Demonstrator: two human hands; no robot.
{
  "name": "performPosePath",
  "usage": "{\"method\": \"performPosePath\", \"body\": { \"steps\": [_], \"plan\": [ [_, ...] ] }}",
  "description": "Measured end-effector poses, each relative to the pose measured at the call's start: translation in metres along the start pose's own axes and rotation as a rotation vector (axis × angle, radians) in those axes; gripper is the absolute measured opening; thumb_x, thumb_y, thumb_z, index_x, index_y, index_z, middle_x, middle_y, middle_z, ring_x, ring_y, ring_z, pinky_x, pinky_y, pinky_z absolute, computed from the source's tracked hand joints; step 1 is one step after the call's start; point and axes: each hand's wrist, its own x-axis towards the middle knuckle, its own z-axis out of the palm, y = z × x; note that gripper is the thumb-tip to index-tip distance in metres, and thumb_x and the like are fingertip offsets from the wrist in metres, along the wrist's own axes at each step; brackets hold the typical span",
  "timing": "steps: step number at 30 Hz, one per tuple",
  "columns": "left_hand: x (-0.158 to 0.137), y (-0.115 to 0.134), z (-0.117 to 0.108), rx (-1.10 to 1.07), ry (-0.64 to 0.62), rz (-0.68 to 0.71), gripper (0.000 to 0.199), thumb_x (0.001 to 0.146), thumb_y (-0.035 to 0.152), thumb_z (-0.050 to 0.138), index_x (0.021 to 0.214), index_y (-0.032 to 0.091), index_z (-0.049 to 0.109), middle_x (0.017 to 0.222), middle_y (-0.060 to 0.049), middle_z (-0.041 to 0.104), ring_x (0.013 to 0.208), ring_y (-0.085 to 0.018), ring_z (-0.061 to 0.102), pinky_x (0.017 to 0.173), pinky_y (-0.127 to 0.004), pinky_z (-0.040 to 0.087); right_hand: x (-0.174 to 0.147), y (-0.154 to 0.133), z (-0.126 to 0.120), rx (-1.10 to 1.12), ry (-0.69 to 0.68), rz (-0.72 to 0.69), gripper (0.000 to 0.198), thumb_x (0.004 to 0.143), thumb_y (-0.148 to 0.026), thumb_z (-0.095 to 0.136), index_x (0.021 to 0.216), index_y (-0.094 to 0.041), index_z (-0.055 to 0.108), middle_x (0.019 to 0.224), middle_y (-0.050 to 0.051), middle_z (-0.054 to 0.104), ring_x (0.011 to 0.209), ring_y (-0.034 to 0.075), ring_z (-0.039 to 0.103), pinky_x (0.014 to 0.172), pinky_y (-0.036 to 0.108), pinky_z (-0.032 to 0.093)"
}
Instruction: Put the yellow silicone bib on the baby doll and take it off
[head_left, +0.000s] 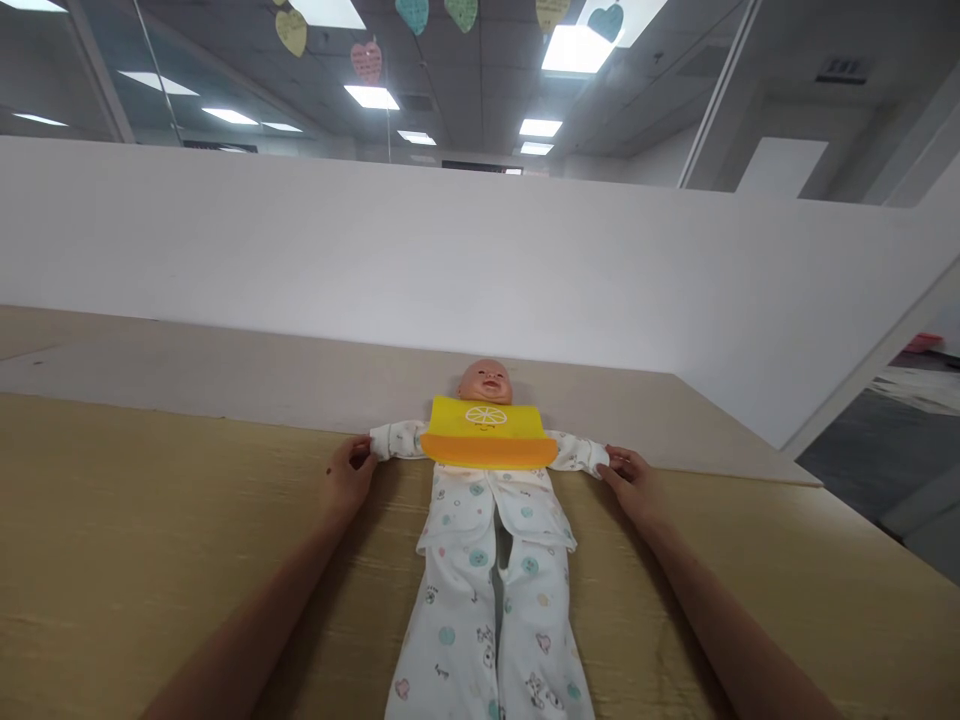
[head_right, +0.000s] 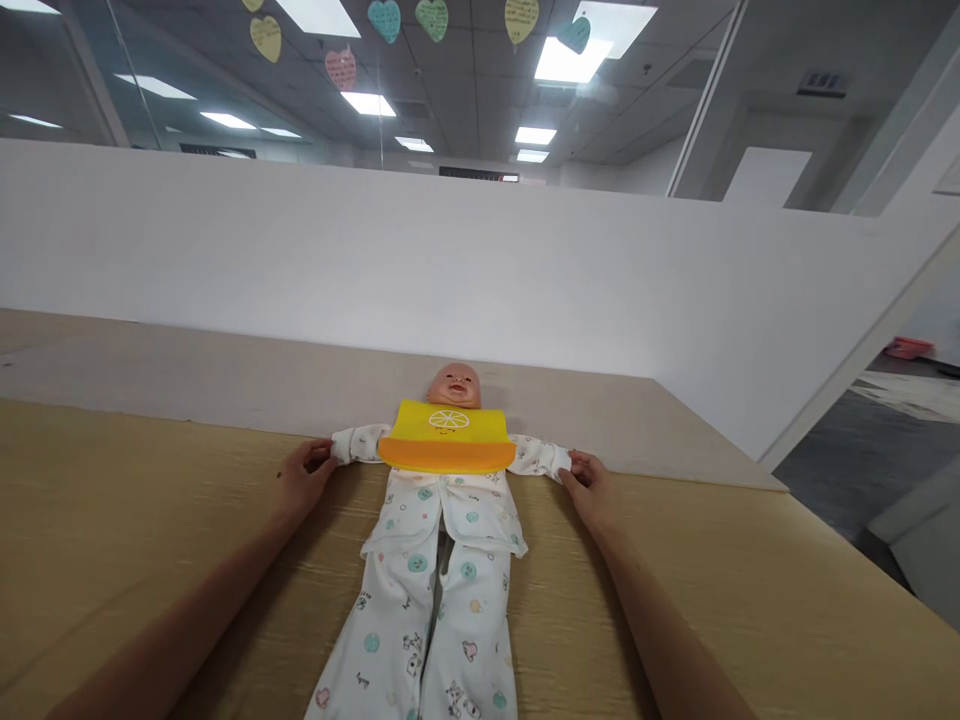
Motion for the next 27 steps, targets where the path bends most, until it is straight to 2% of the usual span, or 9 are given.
{"method": "performPosePath", "body": {
  "steps": [4, 8, 14, 22, 27],
  "plan": [
    [0.002, -0.004, 0.001, 0.017, 0.012, 0.033, 0.030, 0.072, 0.021, 0.054, 0.101, 0.016, 0.061, 0.092, -0.008, 0.067, 0.088, -0.020, 0.063, 0.084, -0.035, 0.049, 0.003, 0.007, 0.001, -0.031, -0.001, -0.023, 0.088, 0.056, -0.069, 0.057, 0.118, -0.007, 0.050, 0.080, 0.003, 0.055, 0.069, -0.007, 0.042, 0.067, 0.003, 0.036],
    [-0.001, 0.004, -0.001, 0.063, 0.023, 0.027, 0.031, 0.073, 0.019, 0.050, 0.102, 0.015, 0.061, 0.092, -0.009, 0.067, 0.087, -0.020, 0.063, 0.083, -0.035, 0.049, 0.004, 0.010, -0.001, -0.063, -0.003, -0.057, 0.092, 0.059, -0.074, 0.052, 0.121, -0.006, 0.049, 0.089, 0.006, 0.057, 0.069, -0.007, 0.042, 0.065, 0.003, 0.034],
    [-0.005, 0.023, -0.008, 0.082, 0.009, -0.026, 0.032, 0.073, 0.017, 0.047, 0.102, 0.014, 0.059, 0.089, -0.009, 0.067, 0.084, -0.020, 0.063, 0.082, -0.035, 0.048, 0.005, 0.011, -0.002, -0.057, -0.007, -0.041, 0.083, 0.063, -0.068, 0.050, 0.120, -0.008, 0.048, 0.099, 0.007, 0.057, 0.072, -0.006, 0.045, 0.065, 0.003, 0.036],
    [0.006, 0.014, -0.008, 0.086, 0.008, 0.006, 0.032, 0.071, 0.019, 0.047, 0.100, 0.016, 0.060, 0.085, -0.008, 0.067, 0.083, -0.021, 0.063, 0.080, -0.035, 0.049, 0.009, 0.009, -0.002, -0.015, -0.003, -0.024, 0.071, 0.065, -0.057, 0.050, 0.116, -0.008, 0.048, 0.107, 0.009, 0.055, 0.080, -0.004, 0.051, 0.069, 0.003, 0.042],
    [0.005, 0.016, -0.008, 0.118, 0.027, -0.002, 0.031, 0.071, 0.019, 0.047, 0.099, 0.016, 0.060, 0.088, -0.009, 0.067, 0.086, -0.021, 0.063, 0.081, -0.036, 0.049, 0.008, 0.008, -0.002, -0.052, 0.007, -0.027, 0.072, 0.066, -0.058, 0.047, 0.117, -0.008, 0.049, 0.105, 0.009, 0.056, 0.077, -0.005, 0.050, 0.068, 0.003, 0.041]
  ]
}}
